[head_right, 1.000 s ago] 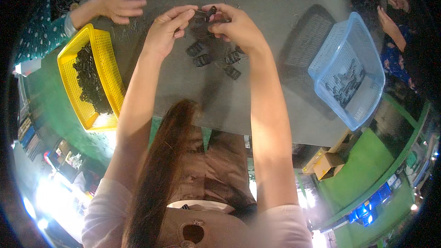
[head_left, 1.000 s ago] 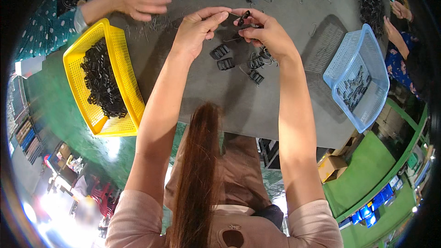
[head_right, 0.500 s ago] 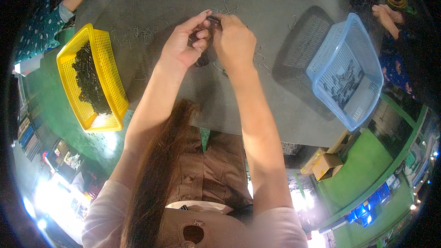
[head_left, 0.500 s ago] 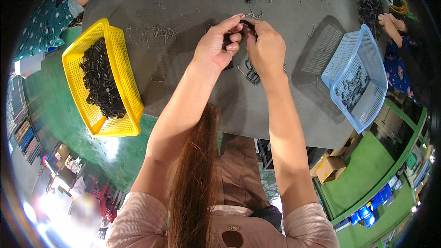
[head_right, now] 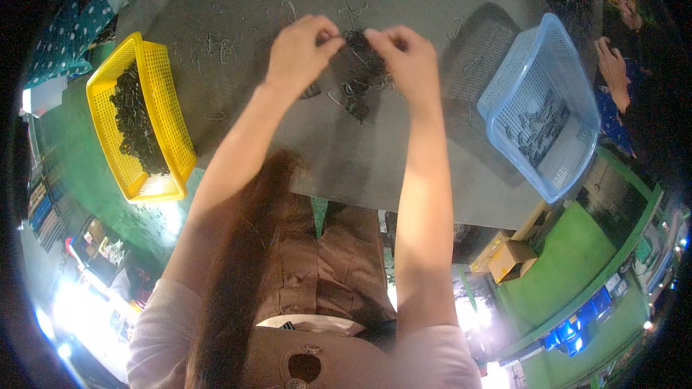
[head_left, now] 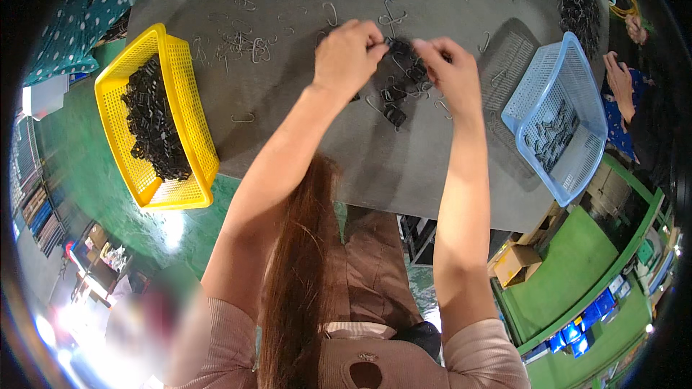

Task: The person assembles small black plastic components with metal hooks by hand at a shared workstation. They pick up parts from a pile, attach the hooks, and place the finished items into a yellow basket while coworkers perform similar tasks nearby.

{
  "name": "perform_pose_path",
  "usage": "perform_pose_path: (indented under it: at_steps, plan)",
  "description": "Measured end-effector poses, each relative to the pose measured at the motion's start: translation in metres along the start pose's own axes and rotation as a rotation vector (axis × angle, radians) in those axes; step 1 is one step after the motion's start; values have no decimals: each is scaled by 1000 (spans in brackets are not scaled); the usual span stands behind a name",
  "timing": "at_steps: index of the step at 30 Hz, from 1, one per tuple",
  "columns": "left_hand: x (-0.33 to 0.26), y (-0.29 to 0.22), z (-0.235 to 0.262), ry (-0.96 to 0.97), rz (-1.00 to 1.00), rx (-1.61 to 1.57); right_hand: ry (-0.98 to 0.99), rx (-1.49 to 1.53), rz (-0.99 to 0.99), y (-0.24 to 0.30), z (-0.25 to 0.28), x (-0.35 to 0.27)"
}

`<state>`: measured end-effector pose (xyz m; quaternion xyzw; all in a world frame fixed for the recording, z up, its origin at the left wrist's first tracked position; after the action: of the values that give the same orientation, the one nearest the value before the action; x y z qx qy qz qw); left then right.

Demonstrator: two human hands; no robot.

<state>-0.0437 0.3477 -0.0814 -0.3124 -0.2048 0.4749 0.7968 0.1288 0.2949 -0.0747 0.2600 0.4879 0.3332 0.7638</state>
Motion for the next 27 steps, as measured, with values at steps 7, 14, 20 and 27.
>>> perform_pose_path:
  at_steps: [7, 14, 20, 27]
  plan:
    - [10, 17, 33, 5, 255, -421, -131, -482, 250, 23, -8, 14]
    - [0, 31, 22, 3, 539, -1371, -153, -628, 133, 23, 33, 15]
    - [-10, 16, 17, -173, 779, -1507, -156, -681, 175, 4, 35, 17]
    - [-7, 6, 5, 139, 520, -1287, 124, -1, 38, 20, 44, -4]
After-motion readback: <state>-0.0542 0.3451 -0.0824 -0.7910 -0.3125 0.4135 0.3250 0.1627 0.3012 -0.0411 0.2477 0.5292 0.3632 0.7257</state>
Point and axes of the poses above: each hand's wrist, its own x-axis towards the middle knuckle, its own z-axis out of the back of the hand, y = z × x, the point moved 4 cm from there along x, towards the middle knuckle, and after that the axes turned 9 degrees about -z, right-handed, at the moved point
